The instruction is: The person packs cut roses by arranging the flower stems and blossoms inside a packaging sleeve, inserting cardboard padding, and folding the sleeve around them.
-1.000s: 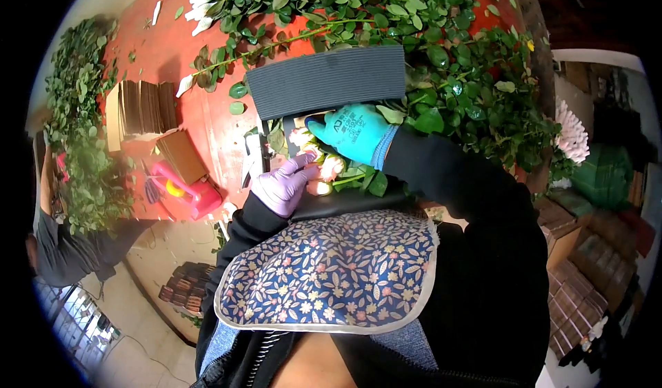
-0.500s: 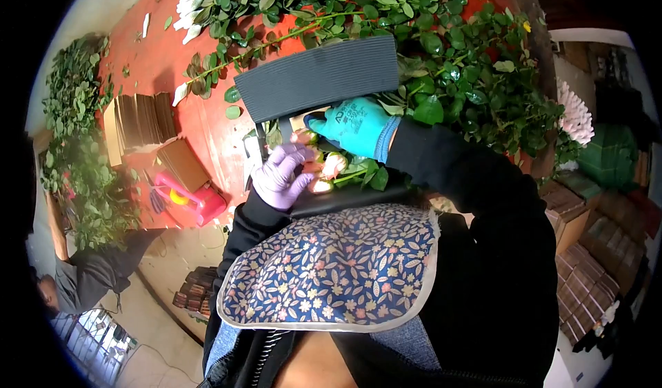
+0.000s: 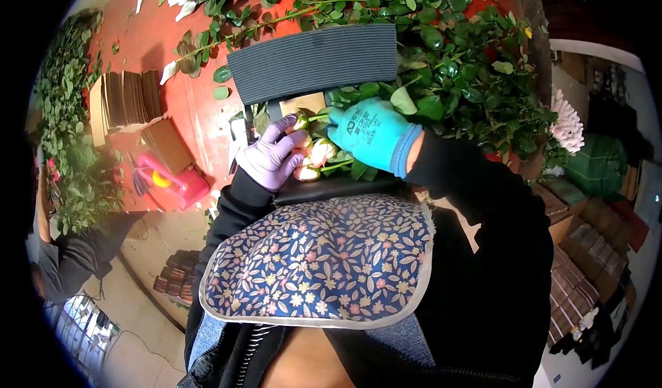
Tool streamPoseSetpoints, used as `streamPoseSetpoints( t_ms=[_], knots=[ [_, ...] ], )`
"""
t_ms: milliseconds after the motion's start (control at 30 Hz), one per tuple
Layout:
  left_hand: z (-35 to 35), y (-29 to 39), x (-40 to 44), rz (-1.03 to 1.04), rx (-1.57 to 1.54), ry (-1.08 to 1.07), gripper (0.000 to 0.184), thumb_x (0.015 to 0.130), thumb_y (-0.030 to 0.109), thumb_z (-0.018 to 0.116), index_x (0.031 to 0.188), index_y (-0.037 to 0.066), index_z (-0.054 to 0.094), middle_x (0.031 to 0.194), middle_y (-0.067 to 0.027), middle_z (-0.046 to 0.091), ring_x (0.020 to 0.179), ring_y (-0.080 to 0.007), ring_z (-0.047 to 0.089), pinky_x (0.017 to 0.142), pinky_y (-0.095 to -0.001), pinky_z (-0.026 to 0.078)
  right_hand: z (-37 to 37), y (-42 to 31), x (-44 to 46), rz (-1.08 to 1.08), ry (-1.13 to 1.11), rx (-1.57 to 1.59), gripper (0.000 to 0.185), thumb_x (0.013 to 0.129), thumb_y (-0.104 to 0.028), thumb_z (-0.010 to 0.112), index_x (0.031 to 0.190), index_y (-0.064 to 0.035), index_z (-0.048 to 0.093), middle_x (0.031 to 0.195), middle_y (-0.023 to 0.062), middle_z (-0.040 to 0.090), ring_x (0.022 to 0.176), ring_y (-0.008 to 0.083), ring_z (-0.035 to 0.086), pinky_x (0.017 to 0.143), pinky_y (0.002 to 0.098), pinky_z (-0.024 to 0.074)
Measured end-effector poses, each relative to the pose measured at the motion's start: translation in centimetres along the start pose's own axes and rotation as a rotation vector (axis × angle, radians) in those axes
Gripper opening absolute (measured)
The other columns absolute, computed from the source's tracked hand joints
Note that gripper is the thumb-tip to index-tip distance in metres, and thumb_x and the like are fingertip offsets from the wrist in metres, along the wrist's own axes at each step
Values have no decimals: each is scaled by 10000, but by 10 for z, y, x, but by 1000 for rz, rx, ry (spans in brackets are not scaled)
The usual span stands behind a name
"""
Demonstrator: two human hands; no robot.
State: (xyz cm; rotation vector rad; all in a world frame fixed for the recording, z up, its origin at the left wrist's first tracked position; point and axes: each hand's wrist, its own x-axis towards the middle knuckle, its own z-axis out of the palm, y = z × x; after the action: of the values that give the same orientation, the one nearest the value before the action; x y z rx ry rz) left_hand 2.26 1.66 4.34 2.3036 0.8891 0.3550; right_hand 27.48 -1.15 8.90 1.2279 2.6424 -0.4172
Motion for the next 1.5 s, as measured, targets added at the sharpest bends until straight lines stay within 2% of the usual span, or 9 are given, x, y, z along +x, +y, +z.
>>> streamPoseSetpoints(
  t_ms=[200, 367, 600, 733, 933, 1000, 1100, 1300, 1500],
  knots=[
    [-3, 0, 1, 2, -2, -11, 358, 828, 195, 705, 1175, 151, 626, 1340, -38, 552, 904, -223, 687, 714, -320, 576, -8, 10, 0, 91, 241, 236, 206, 820, -155, 622, 1024, -130, 639, 1058, 81, 612, 751, 270, 665, 610, 400, 525],
    [2, 1, -4, -59, -26, -38, 297, 834, 206, 691, 1117, 153, 616, 1238, -55, 570, 786, -270, 675, 629, -367, 558, -10, 2, 24, 214, 484, 61, 204, 866, -228, 651, 1038, -123, 623, 846, 66, 643, 682, 278, 651, 594, 414, 517],
    [11, 0, -9, -37, -65, 57, 344, 842, 150, 666, 1184, 152, 633, 1237, -64, 589, 801, -270, 683, 651, -356, 561, 31, 2, 51, 260, 358, -138, 276, 829, -190, 580, 1088, -100, 617, 855, 60, 644, 755, 240, 668, 630, 404, 533],
    [11, -16, 2, 24, -412, 167, 215, 866, -11, 606, 1061, 44, 676, 1133, -140, 629, 1030, -297, 648, 911, -340, 510, 37, 2, 51, 184, 415, -193, 260, 840, -174, 571, 1073, -78, 634, 866, 54, 662, 745, 220, 681, 627, 386, 539],
    [16, -30, 25, -28, -525, 132, 99, 874, -36, 552, 908, 0, 638, 940, -141, 669, 890, -287, 656, 825, -337, 518, 26, -8, 48, 285, 197, -226, 368, 874, -167, 549, 1224, -65, 606, 957, 65, 672, 747, 220, 687, 485, 430, 494],
    [16, -28, 25, -9, -480, 159, 86, 865, -15, 568, 905, 12, 639, 939, -140, 670, 874, -305, 657, 795, -349, 524, 13, -18, 43, 316, 89, -271, 396, 891, -168, 531, 1266, -55, 588, 992, 67, 655, 725, 236, 667, 427, 435, 456],
    [11, -21, 23, -30, -424, 162, 97, 859, -8, 573, 914, 20, 647, 937, -140, 666, 869, -313, 657, 779, -360, 525, 9, -24, 36, 278, 240, -424, 374, 886, -157, 535, 1238, -47, 598, 941, 74, 640, 684, 240, 654, 408, 430, 442],
    [12, -19, 13, -17, -405, 164, 196, 865, -12, 572, 1032, 22, 669, 1113, -171, 654, 1077, -327, 634, 945, -359, 501, 24, -15, 44, 277, 210, -216, 324, 890, -167, 537, 1183, -50, 615, 858, 66, 638, 680, 236, 669, 428, 424, 458],
    [-8, -10, -16, -75, -366, 180, 290, 855, -40, 568, 1118, 16, 677, 1181, -191, 659, 1113, -329, 643, 958, -367, 510, 30, -8, 37, 300, 217, 15, 348, 921, -229, 523, 1218, -63, 595, 921, 78, 654, 732, 254, 672, 504, 425, 493]
  ],
)
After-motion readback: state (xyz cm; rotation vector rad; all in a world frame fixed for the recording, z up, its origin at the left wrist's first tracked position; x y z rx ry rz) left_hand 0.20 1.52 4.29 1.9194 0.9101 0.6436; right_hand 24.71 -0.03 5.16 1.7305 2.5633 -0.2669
